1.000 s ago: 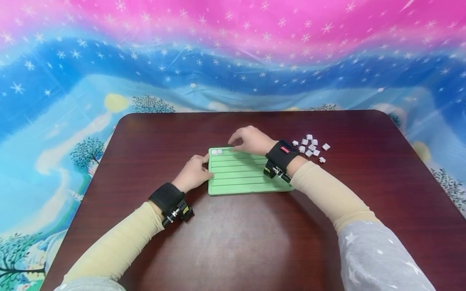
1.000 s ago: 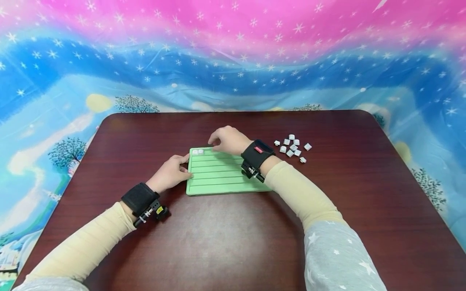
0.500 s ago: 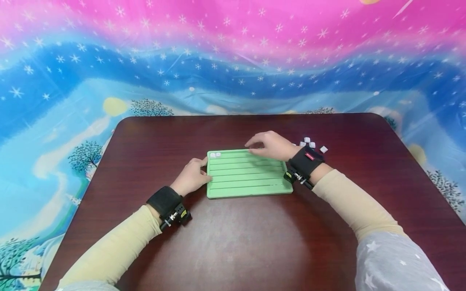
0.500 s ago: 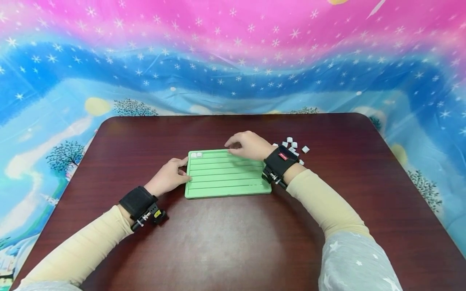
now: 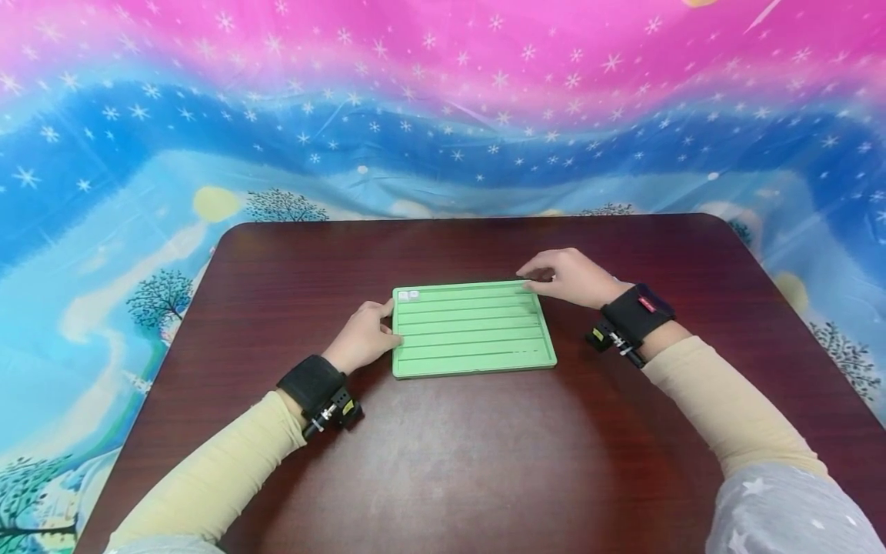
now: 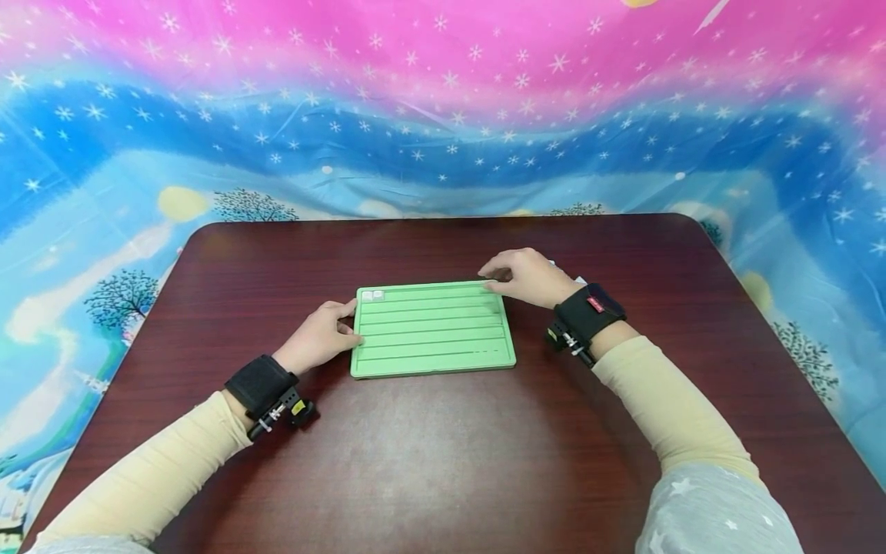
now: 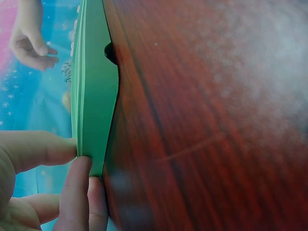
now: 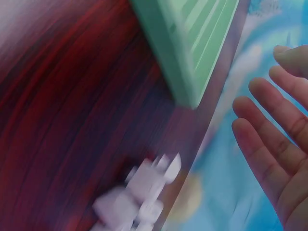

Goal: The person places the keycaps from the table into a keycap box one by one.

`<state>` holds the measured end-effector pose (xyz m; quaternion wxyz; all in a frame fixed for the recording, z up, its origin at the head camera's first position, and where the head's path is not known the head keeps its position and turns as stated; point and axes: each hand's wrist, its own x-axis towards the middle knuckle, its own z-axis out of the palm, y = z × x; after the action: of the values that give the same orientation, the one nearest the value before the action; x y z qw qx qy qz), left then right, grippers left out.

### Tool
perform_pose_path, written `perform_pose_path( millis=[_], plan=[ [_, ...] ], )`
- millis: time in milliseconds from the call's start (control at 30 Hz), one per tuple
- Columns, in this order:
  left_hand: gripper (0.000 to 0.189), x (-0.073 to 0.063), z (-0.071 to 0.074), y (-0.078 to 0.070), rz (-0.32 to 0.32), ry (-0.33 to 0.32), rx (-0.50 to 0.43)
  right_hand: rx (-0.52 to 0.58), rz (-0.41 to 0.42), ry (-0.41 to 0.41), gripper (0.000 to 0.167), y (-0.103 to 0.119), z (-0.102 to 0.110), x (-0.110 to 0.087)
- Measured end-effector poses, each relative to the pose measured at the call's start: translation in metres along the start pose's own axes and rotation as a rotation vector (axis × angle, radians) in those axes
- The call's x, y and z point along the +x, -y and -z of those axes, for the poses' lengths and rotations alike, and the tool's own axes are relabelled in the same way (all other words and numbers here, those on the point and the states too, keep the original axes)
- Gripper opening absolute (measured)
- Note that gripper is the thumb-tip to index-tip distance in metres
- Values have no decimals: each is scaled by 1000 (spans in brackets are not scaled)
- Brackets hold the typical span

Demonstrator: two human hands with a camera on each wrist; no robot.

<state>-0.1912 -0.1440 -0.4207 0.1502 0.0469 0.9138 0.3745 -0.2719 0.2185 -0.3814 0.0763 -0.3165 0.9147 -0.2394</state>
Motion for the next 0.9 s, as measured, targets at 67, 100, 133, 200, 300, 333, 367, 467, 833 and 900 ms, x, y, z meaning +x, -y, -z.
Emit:
perform_pose_path(
  millis=[67, 100, 133, 200, 300, 333, 367, 467, 833, 900],
  plan=[
    [76, 0, 0, 0, -5, 0, 1, -10, -16, -14, 27, -6, 4, -6],
    [76, 1, 0, 0, -8, 1, 1, -12, -33, -19, 27, -9, 6, -9],
    [76, 0, 0, 0, -9, 0, 1, -11, -50, -21, 28, -12, 7, -12],
    [76, 0, 1, 0, -10, 1, -2, -4, -87, -24, 28, -18, 9, -17],
    [76, -1, 0, 1, -12, 4, -4, -7, -133, -20, 29, -28, 10, -22],
    [76, -1, 0, 1, -12, 4, -5, -14, -143, -18, 29, -31, 10, -24],
    [77, -1, 0, 1, -11, 7, -6, -18, -153, -17, 29, -34, 10, -25],
    [77, -2, -1, 2, -9, 13, -13, -36, -169, -13, 29, -41, 9, -28],
    [77, -3, -1, 2, -1, 13, -31, 8, -260, 7, 26, -48, 12, -32],
    [77, -3, -1, 2, -1, 14, -30, 19, -276, 29, 26, -49, 12, -32]
  ],
)
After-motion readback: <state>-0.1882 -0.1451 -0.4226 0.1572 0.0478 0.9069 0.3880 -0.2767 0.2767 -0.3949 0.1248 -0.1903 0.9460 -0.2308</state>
